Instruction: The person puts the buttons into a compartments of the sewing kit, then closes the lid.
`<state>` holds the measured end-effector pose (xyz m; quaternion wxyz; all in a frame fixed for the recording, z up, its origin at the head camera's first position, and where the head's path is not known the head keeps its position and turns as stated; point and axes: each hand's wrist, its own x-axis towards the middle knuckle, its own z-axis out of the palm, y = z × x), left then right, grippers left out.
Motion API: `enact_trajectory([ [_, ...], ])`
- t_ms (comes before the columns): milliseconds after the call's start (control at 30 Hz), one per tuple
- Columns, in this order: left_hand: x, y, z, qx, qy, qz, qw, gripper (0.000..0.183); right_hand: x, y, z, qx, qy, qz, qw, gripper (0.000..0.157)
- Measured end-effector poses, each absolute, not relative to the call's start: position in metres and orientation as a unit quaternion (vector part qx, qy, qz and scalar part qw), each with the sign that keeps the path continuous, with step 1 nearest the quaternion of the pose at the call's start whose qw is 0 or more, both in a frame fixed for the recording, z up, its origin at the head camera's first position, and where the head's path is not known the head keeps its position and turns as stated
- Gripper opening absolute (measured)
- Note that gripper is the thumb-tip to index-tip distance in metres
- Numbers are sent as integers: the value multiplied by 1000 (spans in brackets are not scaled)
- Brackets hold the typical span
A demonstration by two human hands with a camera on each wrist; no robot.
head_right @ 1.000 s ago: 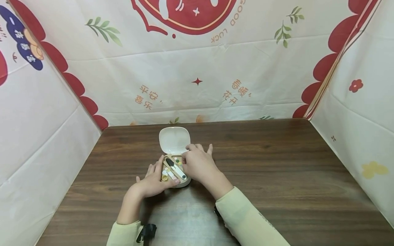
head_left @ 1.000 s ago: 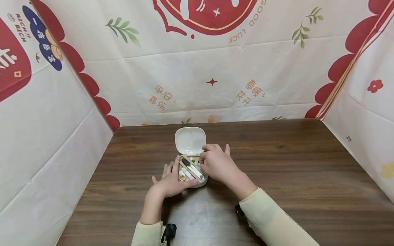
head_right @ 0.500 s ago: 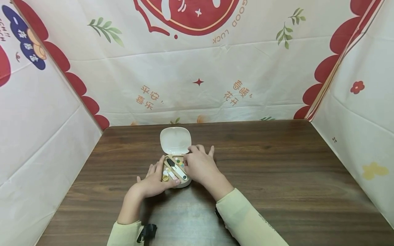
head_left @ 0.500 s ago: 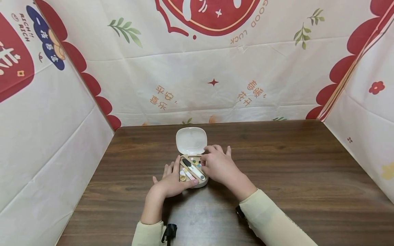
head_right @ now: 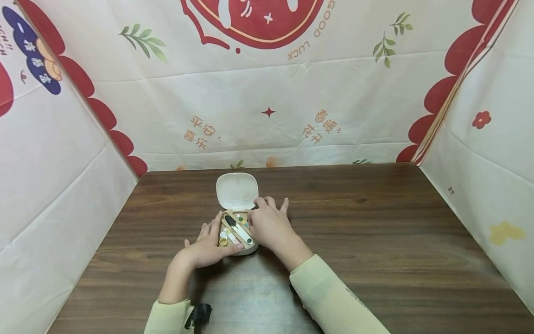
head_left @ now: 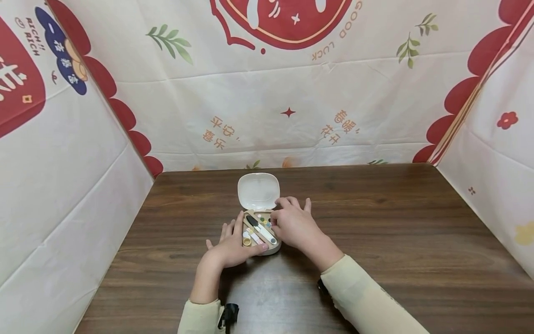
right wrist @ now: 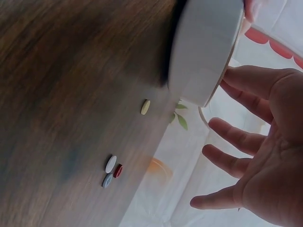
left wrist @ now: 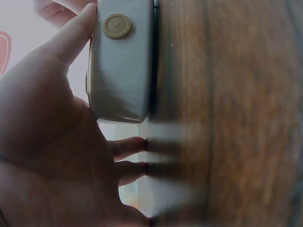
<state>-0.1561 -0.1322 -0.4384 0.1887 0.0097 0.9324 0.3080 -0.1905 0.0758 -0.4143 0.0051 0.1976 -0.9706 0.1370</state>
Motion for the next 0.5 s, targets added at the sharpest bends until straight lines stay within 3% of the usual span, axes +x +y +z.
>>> enact_trajectory([
  [500, -162, -136, -451, 2, 935, 296, 196, 131, -193, 87, -401, 218, -968, 115, 37, 20],
])
